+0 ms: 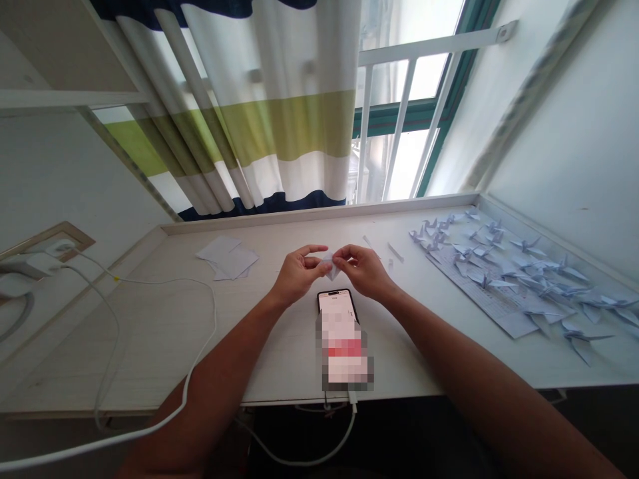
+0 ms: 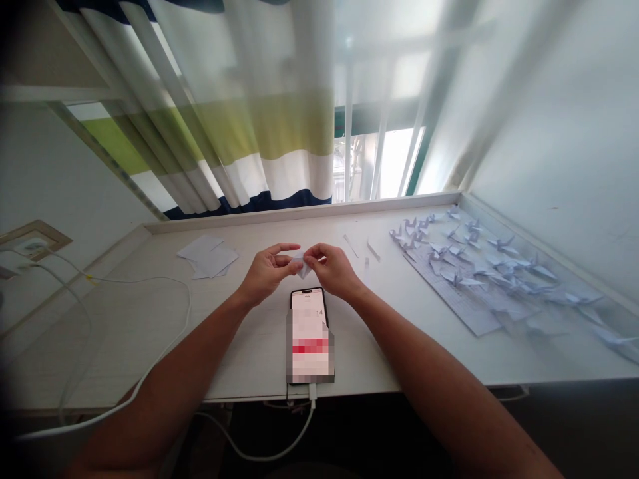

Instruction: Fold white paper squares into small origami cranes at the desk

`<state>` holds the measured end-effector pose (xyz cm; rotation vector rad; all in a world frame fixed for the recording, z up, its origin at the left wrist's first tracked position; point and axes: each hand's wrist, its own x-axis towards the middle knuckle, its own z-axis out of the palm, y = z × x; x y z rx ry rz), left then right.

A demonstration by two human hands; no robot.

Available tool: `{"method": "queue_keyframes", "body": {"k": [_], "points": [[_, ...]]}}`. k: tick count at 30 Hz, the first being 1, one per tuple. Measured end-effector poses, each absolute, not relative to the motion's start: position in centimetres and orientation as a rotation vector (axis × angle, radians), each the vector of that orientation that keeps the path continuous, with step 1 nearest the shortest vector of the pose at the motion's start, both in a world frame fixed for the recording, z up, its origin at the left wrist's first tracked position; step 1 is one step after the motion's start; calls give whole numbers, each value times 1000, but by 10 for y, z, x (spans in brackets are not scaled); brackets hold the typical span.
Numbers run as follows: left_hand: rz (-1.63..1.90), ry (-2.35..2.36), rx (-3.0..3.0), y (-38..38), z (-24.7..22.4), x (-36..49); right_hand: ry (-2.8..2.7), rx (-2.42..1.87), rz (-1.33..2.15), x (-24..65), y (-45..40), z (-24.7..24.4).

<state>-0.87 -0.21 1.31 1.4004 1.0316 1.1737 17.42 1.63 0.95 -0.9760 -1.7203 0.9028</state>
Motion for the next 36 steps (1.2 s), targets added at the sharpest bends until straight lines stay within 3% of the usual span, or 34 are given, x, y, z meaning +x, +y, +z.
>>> {"method": "queue_keyframes", "body": {"k": [10,36], "points": [[1050,955,1294,-5,7,0,-1617,-943,938,175,18,8],[1120,863,1293,-6,12,1,-1527,-741,1062,172,15,7]]}}
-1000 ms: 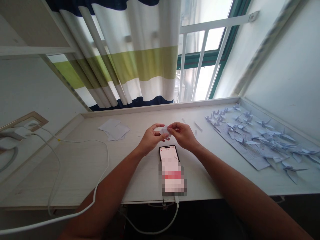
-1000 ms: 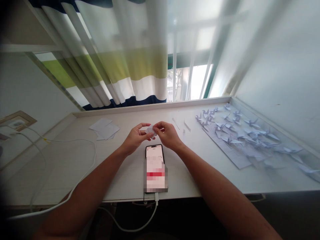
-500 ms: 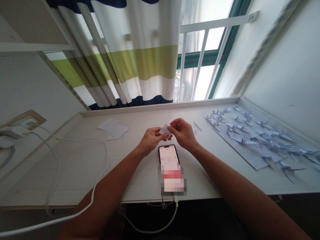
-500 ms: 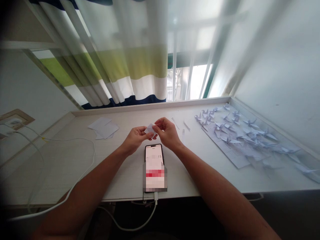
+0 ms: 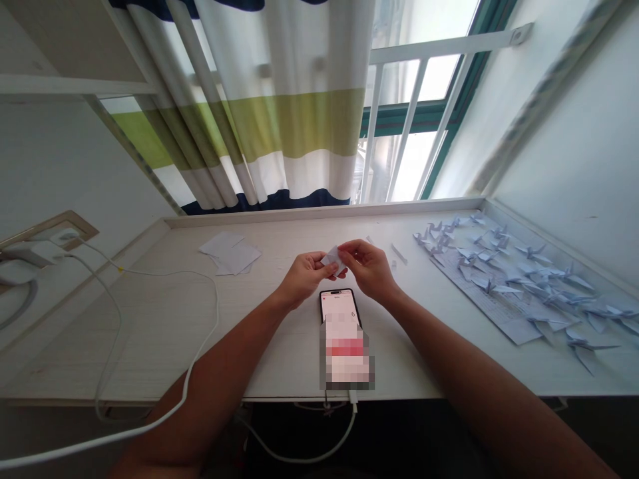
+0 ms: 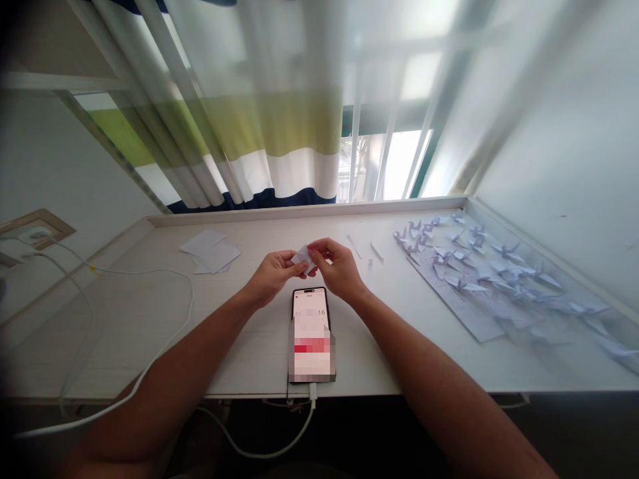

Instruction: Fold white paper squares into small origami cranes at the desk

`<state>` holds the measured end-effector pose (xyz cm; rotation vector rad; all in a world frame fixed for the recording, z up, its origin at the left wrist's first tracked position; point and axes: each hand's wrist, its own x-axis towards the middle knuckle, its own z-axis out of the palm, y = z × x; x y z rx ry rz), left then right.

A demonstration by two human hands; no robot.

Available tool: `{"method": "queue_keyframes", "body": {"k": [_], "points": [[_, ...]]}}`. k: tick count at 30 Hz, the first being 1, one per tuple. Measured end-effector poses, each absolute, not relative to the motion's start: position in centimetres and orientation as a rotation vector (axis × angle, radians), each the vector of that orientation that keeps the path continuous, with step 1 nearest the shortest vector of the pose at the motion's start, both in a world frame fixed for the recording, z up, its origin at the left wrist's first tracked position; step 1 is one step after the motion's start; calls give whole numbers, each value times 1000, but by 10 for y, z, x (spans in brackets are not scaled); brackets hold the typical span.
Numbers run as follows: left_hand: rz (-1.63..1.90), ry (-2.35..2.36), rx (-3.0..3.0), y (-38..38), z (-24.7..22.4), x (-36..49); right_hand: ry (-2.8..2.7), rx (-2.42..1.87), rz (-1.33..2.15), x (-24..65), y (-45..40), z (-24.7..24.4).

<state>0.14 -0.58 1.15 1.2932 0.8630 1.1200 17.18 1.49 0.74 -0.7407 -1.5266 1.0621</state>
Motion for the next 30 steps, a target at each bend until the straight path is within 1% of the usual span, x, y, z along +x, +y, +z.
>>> {"method": "queue_keyframes", "body": {"k": [7,16,22,26,30], "points": [[1110,921,1334,-8,12,3,-1605,-777,1057,172,13,10],[1056,895,1436,-10,11,2,-1517,-688,1227,173,15,9],[992,882,1476,-10,9,0,-1531,-718,1206,175,13,15],[1041,881,1461,-10,8,1,-1507,-673,1288,174,10,17],[1047,890,1443,-9,8,1,-1489,-675,1292,174,11,16]]}}
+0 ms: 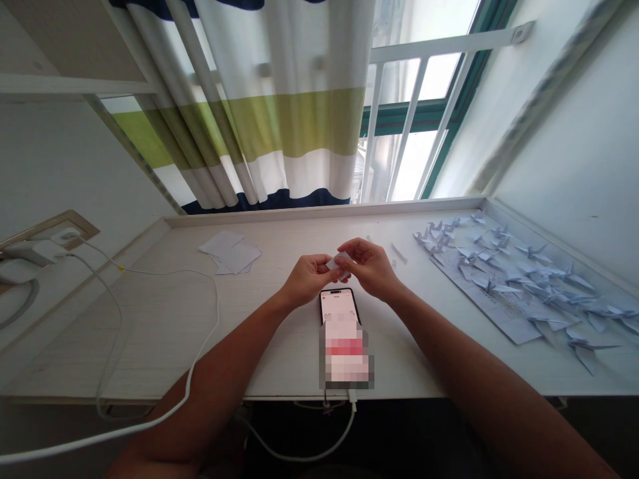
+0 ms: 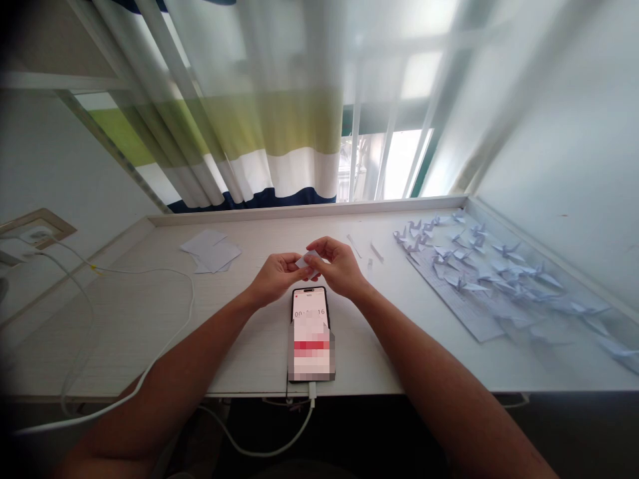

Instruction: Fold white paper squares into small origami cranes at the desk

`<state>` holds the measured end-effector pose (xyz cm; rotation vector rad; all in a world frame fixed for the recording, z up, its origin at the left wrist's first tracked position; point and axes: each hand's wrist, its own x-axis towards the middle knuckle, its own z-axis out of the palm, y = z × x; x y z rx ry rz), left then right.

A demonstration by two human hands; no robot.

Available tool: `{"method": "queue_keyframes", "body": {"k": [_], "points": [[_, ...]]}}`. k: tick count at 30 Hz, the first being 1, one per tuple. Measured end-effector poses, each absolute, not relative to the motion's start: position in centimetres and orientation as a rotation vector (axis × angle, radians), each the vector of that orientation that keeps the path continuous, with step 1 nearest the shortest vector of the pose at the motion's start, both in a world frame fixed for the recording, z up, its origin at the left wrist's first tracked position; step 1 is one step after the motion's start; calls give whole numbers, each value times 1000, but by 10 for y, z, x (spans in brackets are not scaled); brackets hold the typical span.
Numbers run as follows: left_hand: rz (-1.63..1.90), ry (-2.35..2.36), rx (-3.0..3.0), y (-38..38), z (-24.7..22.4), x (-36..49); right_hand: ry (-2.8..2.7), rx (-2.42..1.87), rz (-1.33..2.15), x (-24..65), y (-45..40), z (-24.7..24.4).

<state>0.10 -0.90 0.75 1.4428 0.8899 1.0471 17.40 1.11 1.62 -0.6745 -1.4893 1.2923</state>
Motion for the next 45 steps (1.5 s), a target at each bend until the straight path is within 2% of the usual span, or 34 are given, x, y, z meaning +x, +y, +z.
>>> {"method": "queue_keyframes", "body": {"k": [19,25,45], "points": [[1084,948,1568,-15,11,4,-1394,-707,1305,167,7,15],[1105,924,1445,-15,19,6,-1401,-686,1376,173,7,19],[1182,924,1419,-7,16,-3,-1473,-710,1136,175,14,13]]}}
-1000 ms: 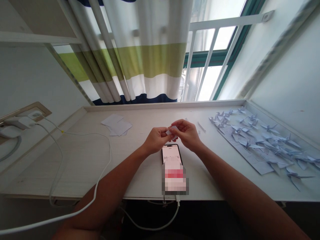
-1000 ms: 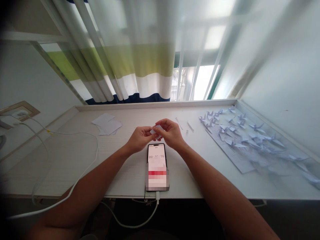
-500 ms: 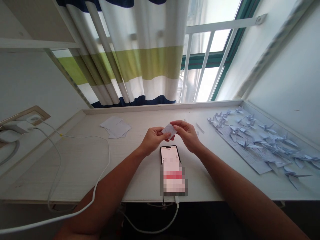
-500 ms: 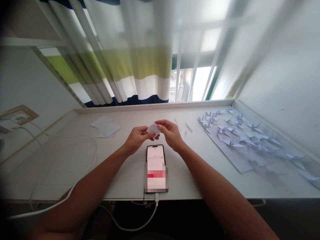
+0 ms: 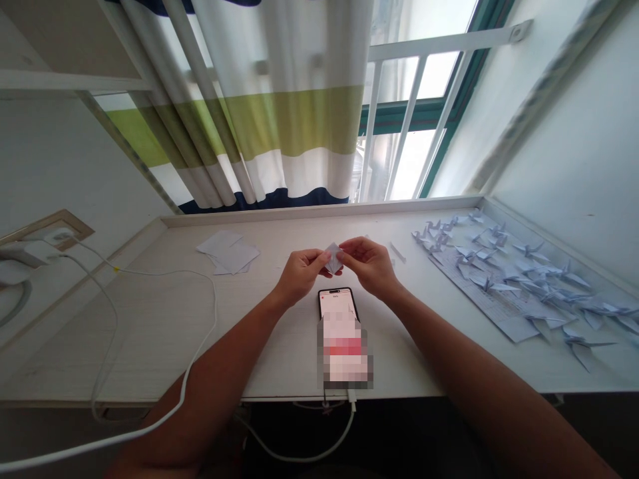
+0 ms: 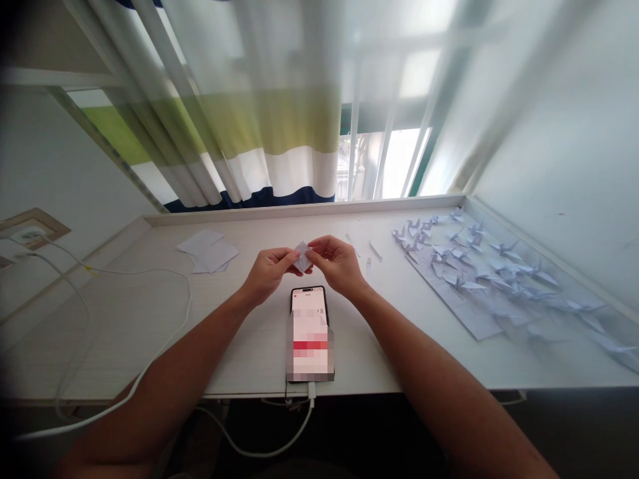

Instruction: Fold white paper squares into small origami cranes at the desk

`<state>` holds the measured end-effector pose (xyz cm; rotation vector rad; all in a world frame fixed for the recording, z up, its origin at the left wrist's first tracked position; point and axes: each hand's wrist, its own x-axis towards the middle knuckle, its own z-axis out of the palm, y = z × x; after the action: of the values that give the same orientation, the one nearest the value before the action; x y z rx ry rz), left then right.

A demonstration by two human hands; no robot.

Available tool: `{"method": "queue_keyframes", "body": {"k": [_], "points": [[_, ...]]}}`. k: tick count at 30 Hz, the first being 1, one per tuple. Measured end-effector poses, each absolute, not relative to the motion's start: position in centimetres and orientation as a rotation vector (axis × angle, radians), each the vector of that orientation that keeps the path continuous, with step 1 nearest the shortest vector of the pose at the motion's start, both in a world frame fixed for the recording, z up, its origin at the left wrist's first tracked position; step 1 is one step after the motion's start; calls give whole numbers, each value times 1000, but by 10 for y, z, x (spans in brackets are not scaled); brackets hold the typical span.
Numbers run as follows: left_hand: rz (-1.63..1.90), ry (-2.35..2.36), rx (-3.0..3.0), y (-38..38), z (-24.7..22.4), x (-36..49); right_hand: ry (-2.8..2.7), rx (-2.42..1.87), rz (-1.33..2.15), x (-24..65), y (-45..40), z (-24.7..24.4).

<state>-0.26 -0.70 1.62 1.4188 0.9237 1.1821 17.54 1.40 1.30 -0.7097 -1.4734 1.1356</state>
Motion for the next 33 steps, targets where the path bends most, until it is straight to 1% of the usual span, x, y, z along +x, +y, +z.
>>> {"method": "queue_keyframes", "body": {"k": [5,13,33], "points": [[1198,938,1487,-7,18,-4,-1470,-675,1157,175,13,14],[1180,897,1424,-7,15,-3,-1462,-710,1168,175,10,18],[1141,915,1422,-7,13,-1,-1415,-738,1175,172,12,11]]}}
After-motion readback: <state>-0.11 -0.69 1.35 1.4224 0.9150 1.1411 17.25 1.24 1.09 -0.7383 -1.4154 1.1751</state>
